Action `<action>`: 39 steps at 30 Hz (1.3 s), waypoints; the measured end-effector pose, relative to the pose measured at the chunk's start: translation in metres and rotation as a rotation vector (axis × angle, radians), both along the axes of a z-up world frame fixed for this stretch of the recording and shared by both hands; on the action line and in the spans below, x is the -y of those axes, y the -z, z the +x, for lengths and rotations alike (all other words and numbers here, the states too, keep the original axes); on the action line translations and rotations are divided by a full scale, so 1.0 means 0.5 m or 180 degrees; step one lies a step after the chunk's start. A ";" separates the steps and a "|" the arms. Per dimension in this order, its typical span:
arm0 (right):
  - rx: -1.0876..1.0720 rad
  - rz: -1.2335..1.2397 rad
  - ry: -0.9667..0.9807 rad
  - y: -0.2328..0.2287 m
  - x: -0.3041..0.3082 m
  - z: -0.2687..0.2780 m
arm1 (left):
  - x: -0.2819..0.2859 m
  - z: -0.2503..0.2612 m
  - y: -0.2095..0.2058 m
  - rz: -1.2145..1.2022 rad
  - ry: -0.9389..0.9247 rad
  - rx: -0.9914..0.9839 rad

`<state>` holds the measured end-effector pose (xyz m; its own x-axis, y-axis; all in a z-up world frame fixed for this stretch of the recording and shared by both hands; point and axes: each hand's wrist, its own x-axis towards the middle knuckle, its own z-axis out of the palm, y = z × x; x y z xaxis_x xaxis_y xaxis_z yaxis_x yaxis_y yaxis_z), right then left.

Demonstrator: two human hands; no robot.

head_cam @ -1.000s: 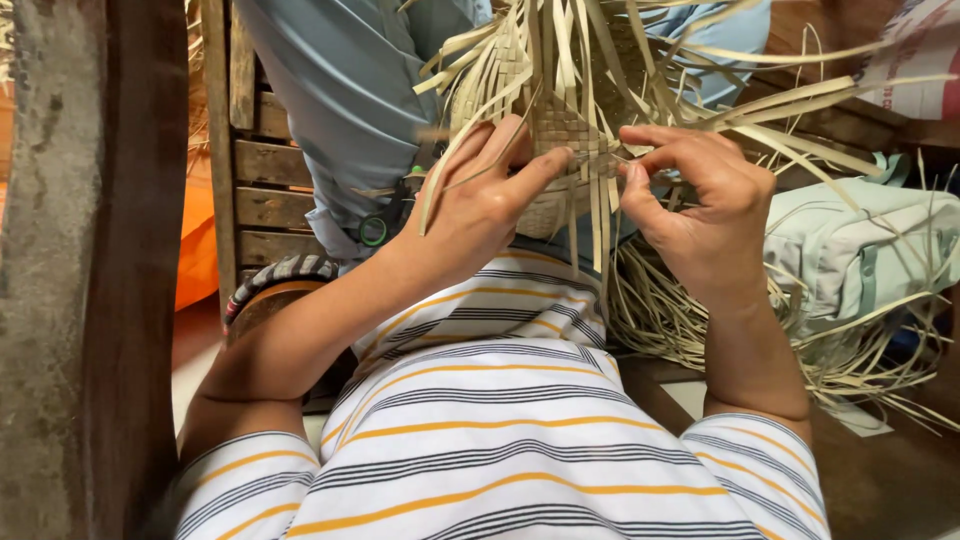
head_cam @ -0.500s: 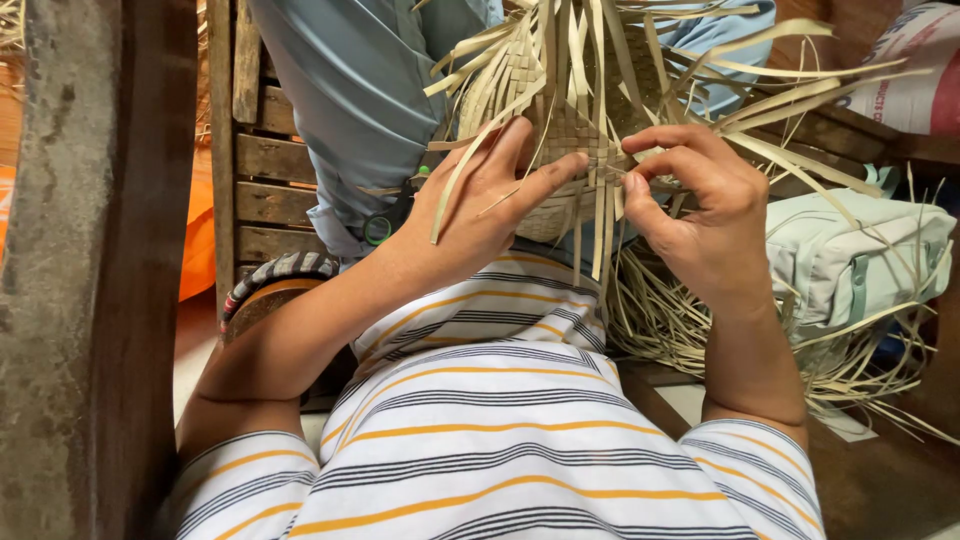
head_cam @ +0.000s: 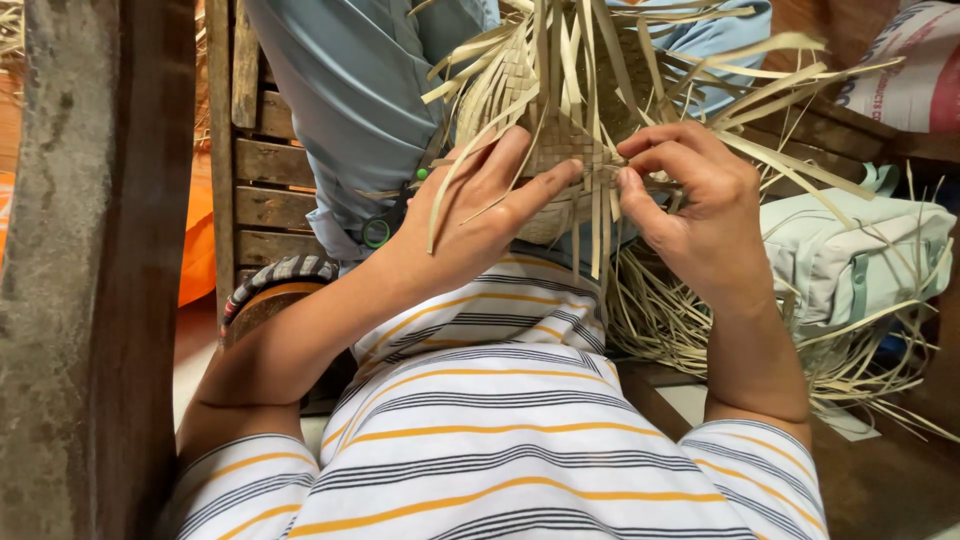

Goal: Weaving a small pouch from dried plant fibers

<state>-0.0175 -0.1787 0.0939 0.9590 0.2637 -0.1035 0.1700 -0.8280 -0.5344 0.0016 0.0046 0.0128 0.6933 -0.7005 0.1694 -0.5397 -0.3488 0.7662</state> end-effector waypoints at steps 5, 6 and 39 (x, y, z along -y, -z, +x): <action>-0.0118 -0.0089 -0.0204 0.005 0.000 0.010 | -0.022 0.011 -0.042 0.0505 -0.0171 0.0791; -0.0115 -0.0124 -0.0254 0.006 0.000 0.011 | -0.025 0.014 -0.050 0.0664 -0.0381 0.1099; 0.1400 0.0140 -0.0859 0.062 0.021 0.013 | 0.050 0.085 -0.030 0.0136 0.0226 0.0163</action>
